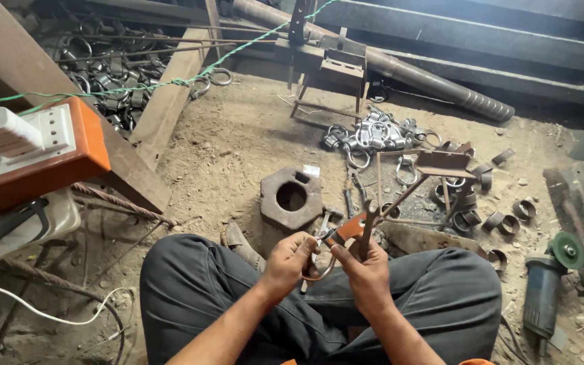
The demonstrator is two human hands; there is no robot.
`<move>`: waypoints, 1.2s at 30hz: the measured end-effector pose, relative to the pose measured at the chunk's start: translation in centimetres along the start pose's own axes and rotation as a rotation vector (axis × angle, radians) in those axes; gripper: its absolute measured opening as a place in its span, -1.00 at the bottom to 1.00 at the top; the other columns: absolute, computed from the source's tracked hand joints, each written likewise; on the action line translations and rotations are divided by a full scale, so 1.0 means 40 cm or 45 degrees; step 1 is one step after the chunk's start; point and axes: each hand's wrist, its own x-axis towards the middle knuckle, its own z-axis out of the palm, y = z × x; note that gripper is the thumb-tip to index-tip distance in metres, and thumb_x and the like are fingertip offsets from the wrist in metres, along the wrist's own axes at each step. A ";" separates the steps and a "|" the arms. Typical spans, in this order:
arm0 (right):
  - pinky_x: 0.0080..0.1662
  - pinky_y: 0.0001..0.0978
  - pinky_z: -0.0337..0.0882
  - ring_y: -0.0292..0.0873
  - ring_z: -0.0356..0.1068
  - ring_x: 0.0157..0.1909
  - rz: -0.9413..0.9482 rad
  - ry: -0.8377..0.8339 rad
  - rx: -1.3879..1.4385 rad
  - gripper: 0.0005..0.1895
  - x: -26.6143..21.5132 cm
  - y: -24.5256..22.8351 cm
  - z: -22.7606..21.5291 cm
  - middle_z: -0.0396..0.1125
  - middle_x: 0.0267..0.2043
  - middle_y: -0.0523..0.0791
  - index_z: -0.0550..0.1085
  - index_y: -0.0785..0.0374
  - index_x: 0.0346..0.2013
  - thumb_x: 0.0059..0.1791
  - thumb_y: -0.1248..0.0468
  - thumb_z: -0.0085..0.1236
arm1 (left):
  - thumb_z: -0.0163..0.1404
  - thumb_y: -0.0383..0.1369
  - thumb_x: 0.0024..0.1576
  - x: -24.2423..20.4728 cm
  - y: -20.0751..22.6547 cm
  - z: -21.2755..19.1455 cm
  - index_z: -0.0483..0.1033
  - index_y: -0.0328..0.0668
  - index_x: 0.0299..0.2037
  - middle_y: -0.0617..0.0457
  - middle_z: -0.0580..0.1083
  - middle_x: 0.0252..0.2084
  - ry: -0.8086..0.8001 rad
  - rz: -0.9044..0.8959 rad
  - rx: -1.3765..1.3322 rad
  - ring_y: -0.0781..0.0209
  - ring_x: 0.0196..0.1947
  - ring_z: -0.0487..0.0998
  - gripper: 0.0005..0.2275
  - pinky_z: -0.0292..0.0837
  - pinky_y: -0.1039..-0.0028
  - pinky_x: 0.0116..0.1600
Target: The person sits on the floor and assembles metal hardware components, likely shackles or turnbuckles. They use a wrench to tighten nuts onto threaded rods and a hammer to secure parts onto a metal block. The person handles multiple units one by one, placing finished pieces on the floor.
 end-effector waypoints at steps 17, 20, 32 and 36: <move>-0.50 -0.45 0.12 -0.37 0.04 -0.65 0.543 0.130 0.603 -0.89 0.056 0.077 -0.065 0.16 -0.63 -0.30 0.48 0.19 -0.33 0.00 0.22 0.18 | -0.16 -0.18 0.39 -0.007 -0.001 0.004 0.44 -0.24 -0.28 0.13 0.35 -0.54 -0.143 -0.099 -0.183 0.38 -0.57 0.43 -0.69 0.36 0.56 -0.43; -0.45 -0.44 0.15 -0.38 0.07 -0.60 0.160 -0.009 0.581 -0.85 0.046 0.067 -0.053 0.16 -0.61 -0.27 0.49 0.26 -0.28 -0.02 0.27 0.28 | -0.16 -0.21 0.38 -0.003 -0.001 -0.010 0.45 -0.26 -0.26 0.13 0.33 -0.54 -0.119 -0.143 -0.172 0.36 -0.57 0.46 -0.71 0.40 0.55 -0.43; -0.48 -0.47 0.09 -0.37 0.09 -0.56 -0.026 -0.232 0.413 -0.77 0.050 0.083 -0.087 0.20 -0.55 -0.22 0.47 0.40 -0.28 0.01 0.28 0.32 | -0.28 -0.19 0.40 -0.024 0.077 0.013 0.46 -0.31 -0.05 0.06 0.49 -0.38 0.020 -0.090 -0.403 0.35 -0.50 0.51 -0.66 0.51 0.49 -0.41; -0.53 -0.47 0.08 -0.39 0.07 -0.63 0.200 -0.118 0.154 -0.77 0.019 0.064 -0.037 0.18 -0.62 -0.26 0.53 0.34 -0.24 -0.02 0.21 0.21 | -0.28 -0.21 0.38 -0.024 0.084 0.020 0.44 -0.35 0.00 0.02 0.54 -0.28 -0.055 -0.066 -0.510 0.30 -0.37 0.57 -0.66 0.58 0.45 -0.25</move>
